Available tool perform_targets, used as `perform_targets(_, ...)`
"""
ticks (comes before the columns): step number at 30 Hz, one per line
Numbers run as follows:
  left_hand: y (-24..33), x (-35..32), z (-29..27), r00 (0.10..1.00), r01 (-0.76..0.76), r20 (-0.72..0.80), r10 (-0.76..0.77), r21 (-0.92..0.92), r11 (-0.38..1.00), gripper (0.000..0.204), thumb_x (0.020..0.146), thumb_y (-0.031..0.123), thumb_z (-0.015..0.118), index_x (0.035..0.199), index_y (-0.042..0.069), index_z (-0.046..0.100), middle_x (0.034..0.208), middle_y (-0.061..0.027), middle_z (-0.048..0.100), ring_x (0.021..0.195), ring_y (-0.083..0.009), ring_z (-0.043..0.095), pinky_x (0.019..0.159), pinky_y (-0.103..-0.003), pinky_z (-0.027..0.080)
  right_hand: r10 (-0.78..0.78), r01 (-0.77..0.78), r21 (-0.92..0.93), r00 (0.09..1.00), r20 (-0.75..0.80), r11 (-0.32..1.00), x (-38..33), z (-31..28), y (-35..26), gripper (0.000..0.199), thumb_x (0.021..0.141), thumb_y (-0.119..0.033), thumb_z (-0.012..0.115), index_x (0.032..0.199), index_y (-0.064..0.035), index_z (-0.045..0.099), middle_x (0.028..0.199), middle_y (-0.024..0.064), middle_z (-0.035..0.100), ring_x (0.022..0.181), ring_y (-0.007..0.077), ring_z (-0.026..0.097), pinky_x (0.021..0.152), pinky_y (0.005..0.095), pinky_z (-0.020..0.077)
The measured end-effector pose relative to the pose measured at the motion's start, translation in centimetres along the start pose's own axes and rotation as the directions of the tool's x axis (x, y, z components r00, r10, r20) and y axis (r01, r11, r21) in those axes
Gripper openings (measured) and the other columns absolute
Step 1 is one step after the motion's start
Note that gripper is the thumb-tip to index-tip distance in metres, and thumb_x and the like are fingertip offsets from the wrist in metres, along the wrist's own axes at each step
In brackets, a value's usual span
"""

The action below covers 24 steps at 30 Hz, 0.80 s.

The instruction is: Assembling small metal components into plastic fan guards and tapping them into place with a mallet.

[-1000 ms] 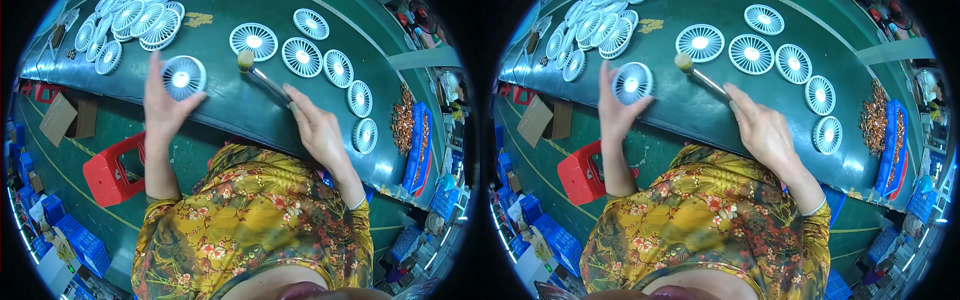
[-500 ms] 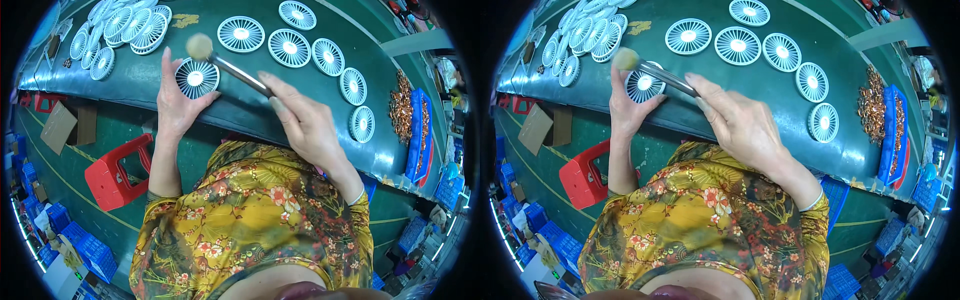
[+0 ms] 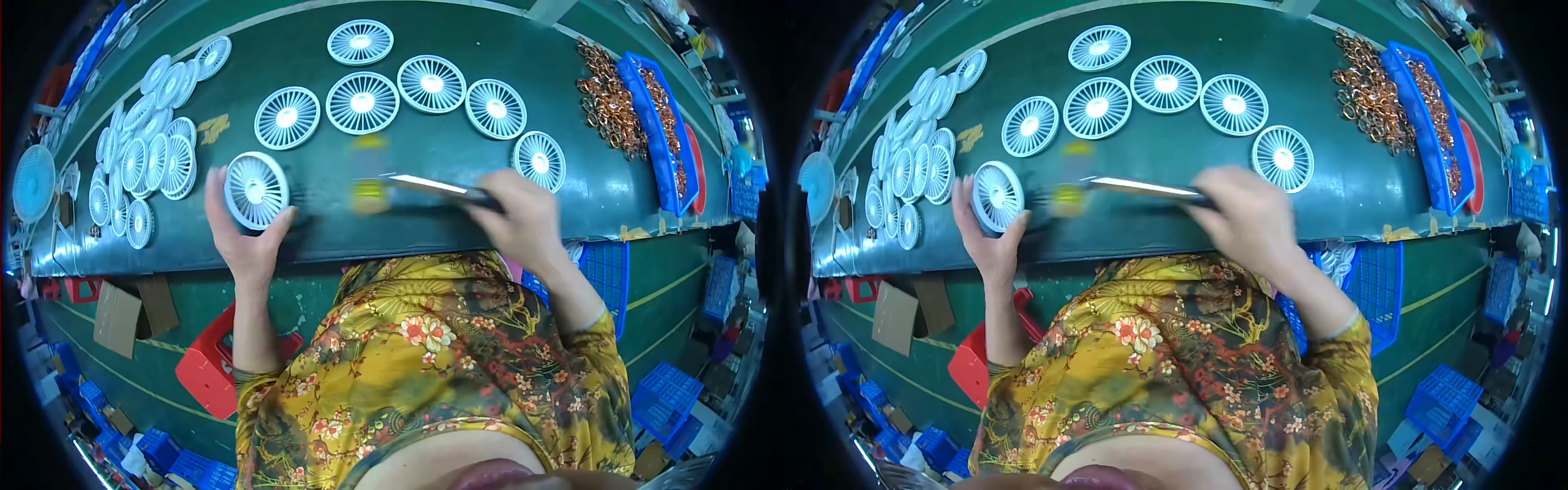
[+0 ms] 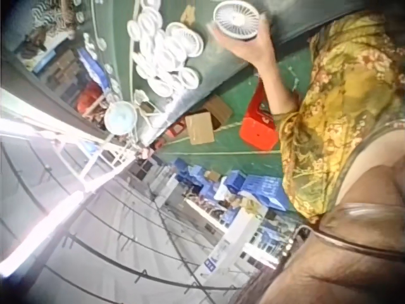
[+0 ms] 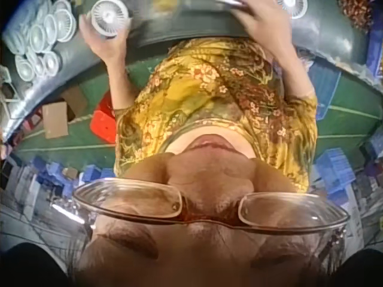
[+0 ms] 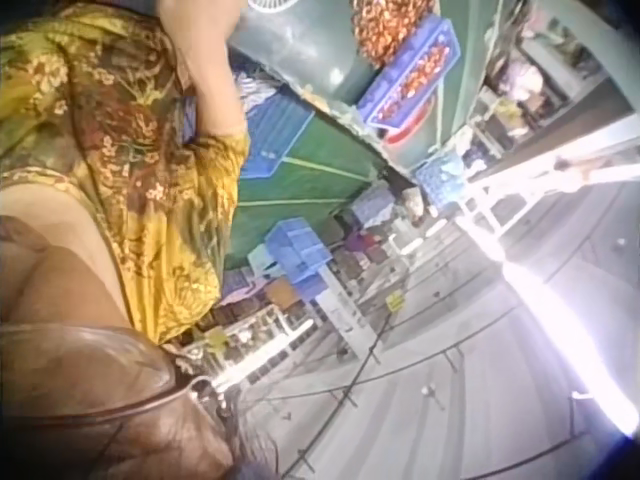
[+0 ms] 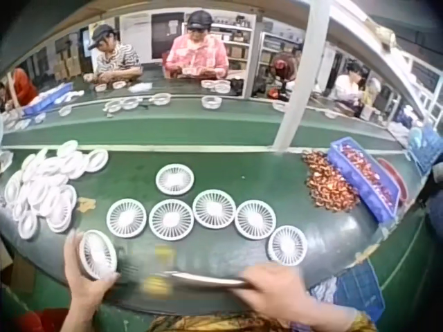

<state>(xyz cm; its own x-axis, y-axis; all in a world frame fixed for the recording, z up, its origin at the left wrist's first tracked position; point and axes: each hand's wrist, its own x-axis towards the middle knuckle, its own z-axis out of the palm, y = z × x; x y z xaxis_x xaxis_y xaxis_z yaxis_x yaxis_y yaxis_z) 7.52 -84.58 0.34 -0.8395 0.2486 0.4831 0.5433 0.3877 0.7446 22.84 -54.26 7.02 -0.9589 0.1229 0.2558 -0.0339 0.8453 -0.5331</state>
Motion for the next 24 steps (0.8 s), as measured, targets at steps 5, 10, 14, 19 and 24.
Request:
perform_targets(5,2.3,3.8,3.1,0.858,-0.28,0.508,0.075,0.341,0.897,0.088,0.058,0.044,0.084,0.136,0.024,0.049,0.147,-0.0174,0.03,0.139,-0.045,0.016,0.1,-0.074,0.017,0.113,-0.148,-0.369,0.987,-0.115,0.918,-3.9,-0.8,4.6,0.024,0.071,-0.016,0.078,0.082,-0.0061,0.059,0.131,0.0189,0.047,0.126,0.0451,0.038,0.095,0.0602,0.0326)
perform_targets(10,3.4,6.9,6.5,0.729,-0.446,0.672,0.129,0.324,0.834,0.086,0.062,0.053,0.079,0.138,0.029,0.046,0.151,-0.0188,0.021,0.139,-0.0482,0.011,0.1,-0.075,0.012,0.135,-0.149,-0.307,0.989,-0.067,0.94,-0.7,1.1,4.7,0.026,0.079,-0.027,0.073,0.091,-0.0089,0.059,0.136,0.0187,0.042,0.13,0.0458,0.035,0.095,0.0659,0.0315)
perform_targets(14,1.0,12.1,11.9,0.726,-0.499,0.669,0.16,0.352,0.791,0.083,0.071,0.057,0.071,0.141,0.02,0.043,0.149,-0.0212,0.024,0.14,-0.0446,0.014,0.106,-0.067,0.014,0.037,-0.052,-0.301,0.998,-0.055,0.952,7.9,3.0,8.3,0.028,0.082,-0.032,0.068,0.098,-0.0105,0.061,0.133,0.0134,0.048,0.129,0.039,0.039,0.099,0.0622,0.0301)
perform_targets(19,-6.6,25.6,21.2,0.851,-0.505,0.401,0.339,0.451,0.736,0.05,0.087,0.037,0.061,0.13,0.012,0.053,0.139,-0.0259,0.039,0.132,-0.0466,0.032,0.105,-0.056,0.03,-0.227,0.039,-0.503,0.92,-0.318,0.863,23.3,5.8,16.3,0.03,0.084,-0.035,0.064,0.104,-0.0123,0.062,0.132,0.0076,0.05,0.127,0.029,0.042,0.104,0.0585,0.025)
perform_targets(24,-8.4,31.2,25.6,0.962,-0.271,0.158,0.223,0.659,0.701,0.046,0.093,0.028,0.05,0.138,0.025,0.044,0.143,-0.0222,0.035,0.134,-0.0463,0.029,0.106,-0.063,0.024,-0.019,-0.147,-0.384,0.918,-0.395,0.912,26.2,4.6,17.7,0.026,0.082,-0.031,0.067,0.098,-0.0115,0.061,0.109,0.0047,0.059,0.107,0.0252,0.054,0.096,0.0479,0.0369)
